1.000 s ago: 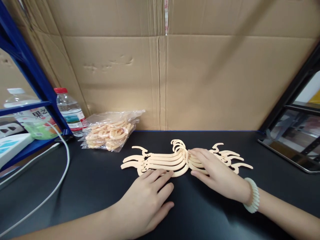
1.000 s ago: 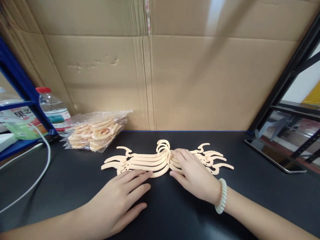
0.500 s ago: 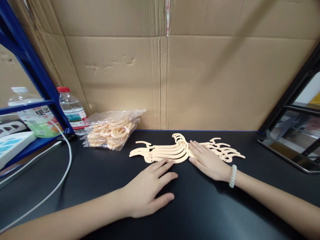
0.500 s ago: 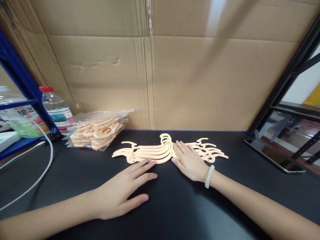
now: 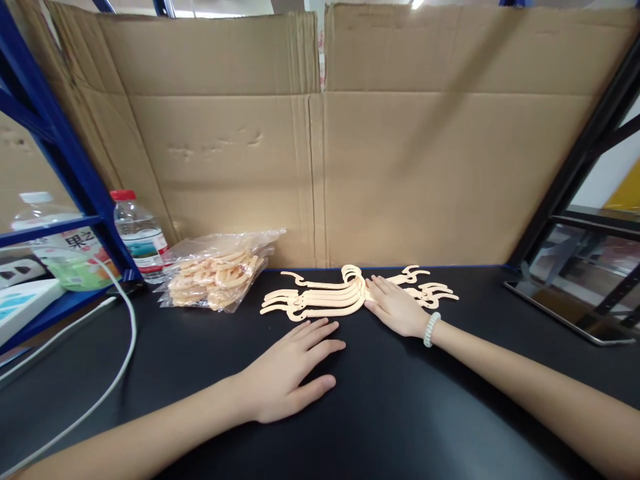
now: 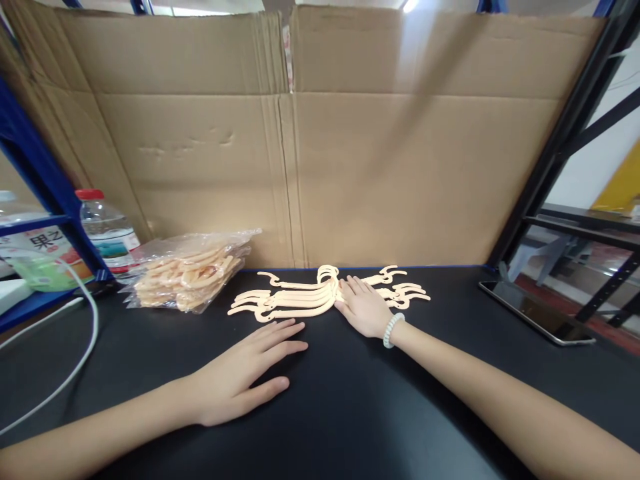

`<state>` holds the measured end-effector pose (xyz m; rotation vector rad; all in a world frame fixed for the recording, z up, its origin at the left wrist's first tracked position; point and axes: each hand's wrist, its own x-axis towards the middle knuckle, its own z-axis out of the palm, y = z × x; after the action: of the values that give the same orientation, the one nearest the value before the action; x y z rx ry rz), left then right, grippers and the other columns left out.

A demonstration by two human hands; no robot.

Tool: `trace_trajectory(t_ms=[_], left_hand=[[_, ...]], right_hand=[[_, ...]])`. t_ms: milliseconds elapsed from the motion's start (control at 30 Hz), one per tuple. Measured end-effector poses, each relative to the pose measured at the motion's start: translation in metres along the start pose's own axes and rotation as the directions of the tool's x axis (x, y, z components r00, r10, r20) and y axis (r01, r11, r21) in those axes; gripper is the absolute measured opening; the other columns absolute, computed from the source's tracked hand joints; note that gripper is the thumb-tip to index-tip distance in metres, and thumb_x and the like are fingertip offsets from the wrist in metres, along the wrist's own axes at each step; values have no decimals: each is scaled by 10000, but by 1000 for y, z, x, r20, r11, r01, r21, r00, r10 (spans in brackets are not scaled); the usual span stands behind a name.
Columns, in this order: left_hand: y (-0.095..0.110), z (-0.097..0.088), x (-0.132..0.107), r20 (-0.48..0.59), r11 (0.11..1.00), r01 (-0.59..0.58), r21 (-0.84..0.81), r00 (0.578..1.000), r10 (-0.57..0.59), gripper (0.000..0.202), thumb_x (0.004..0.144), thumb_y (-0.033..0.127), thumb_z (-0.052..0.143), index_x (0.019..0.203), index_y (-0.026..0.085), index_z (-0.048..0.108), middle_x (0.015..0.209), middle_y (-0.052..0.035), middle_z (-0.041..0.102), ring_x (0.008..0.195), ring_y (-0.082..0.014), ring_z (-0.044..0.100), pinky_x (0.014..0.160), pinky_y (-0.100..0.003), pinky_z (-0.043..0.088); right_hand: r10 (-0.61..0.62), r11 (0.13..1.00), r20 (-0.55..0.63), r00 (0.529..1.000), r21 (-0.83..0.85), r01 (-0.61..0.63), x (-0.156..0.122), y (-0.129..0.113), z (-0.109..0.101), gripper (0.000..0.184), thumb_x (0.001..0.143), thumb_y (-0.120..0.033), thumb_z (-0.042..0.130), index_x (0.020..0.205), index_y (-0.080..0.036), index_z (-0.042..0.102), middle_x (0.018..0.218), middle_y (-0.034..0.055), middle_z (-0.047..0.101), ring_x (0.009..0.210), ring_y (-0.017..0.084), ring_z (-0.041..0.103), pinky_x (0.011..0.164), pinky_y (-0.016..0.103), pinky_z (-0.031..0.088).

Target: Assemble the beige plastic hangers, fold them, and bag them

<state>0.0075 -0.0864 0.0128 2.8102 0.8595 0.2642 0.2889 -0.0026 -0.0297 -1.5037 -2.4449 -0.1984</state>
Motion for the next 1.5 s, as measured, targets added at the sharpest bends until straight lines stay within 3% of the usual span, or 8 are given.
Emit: trace_trajectory(t_ms=[267, 433, 533, 667, 900, 1067, 1267, 1500], left_hand=[[-1, 13, -1, -180, 1000, 0, 17, 984, 3, 423, 920, 314, 508, 1340, 264, 488, 1466, -86, 447, 1377, -300, 353, 1086, -530, 355], [1, 10, -1, -167, 1000, 3, 26, 986, 1, 414, 919, 307, 506, 1330, 257, 496, 1448, -93, 466, 1370, -301, 361, 1082, -528, 358], [2, 8, -2, -152, 1000, 14, 24, 988, -10, 400, 915, 296, 509, 1314, 259, 505, 1443, -89, 468, 1363, -299, 365, 1075, -518, 368], [3, 9, -2, -222, 999, 34, 5, 975, -32, 362, 895, 254, 530, 1256, 251, 543, 1394, -88, 506, 1314, -283, 415, 1065, -481, 385], [4, 3, -3, -202, 1000, 14, 19, 979, -10, 312, 899, 220, 512, 1208, 235, 554, 1335, -100, 535, 1248, -271, 468, 1032, -456, 418], [2, 4, -4, -248, 999, 11, 34, 969, -2, 298, 876, 187, 519, 1167, 236, 564, 1312, -93, 547, 1241, -268, 477, 1020, -443, 431], [3, 8, -5, -313, 1000, -13, 25, 950, 20, 252, 850, 156, 517, 1083, 228, 583, 1228, -91, 590, 1158, -255, 541, 976, -418, 469], [6, 6, -8, -320, 1000, 19, 0, 947, -18, 246, 830, 133, 519, 1053, 218, 579, 1191, -86, 605, 1129, -244, 553, 972, -404, 473]], right_hand=[[-2, 1000, -77, 997, -2, 2, -6, -6, -4, 571, 981, -429, 317, 1374, -34, 445, 1420, 222, 449, 1360, 322, 365, 1111, 482, 325], [-38, 999, -170, 985, 14, 41, -13, -16, -16, 519, 966, -385, 384, 1409, -116, 386, 1415, 182, 465, 1331, 322, 396, 1078, 539, 338], [-97, 995, -224, 970, 12, 103, -17, -22, -25, 501, 940, -301, 446, 1400, -112, 386, 1360, 169, 508, 1258, 305, 451, 1060, 508, 358], [-165, 985, -286, 944, -3, 171, -18, -27, -33, 442, 924, -230, 477, 1346, -102, 450, 1222, 161, 580, 1129, 293, 508, 961, 470, 426], [-209, 965, -429, 879, 57, 257, -30, -34, -41, 260, 933, -160, 398, 1058, -170, 626, 950, 103, 661, 890, 246, 581, 784, 395, 472], [-167, 963, -368, 915, 137, 230, -52, -30, -45, 242, 910, -151, 415, 1015, -188, 630, 922, 80, 666, 864, 212, 619, 759, 330, 492], [-12, 986, -388, 922, 150, 76, -51, -14, -41, 270, 925, -204, 384, 923, -181, 653, 708, 44, 634, 634, 177, 608, 561, 271, 436], [-132, 978, -392, 910, 98, 184, -42, -24, -34, 259, 912, -156, 380, 929, -188, 637, 795, 50, 665, 699, 183, 632, 625, 293, 453]])
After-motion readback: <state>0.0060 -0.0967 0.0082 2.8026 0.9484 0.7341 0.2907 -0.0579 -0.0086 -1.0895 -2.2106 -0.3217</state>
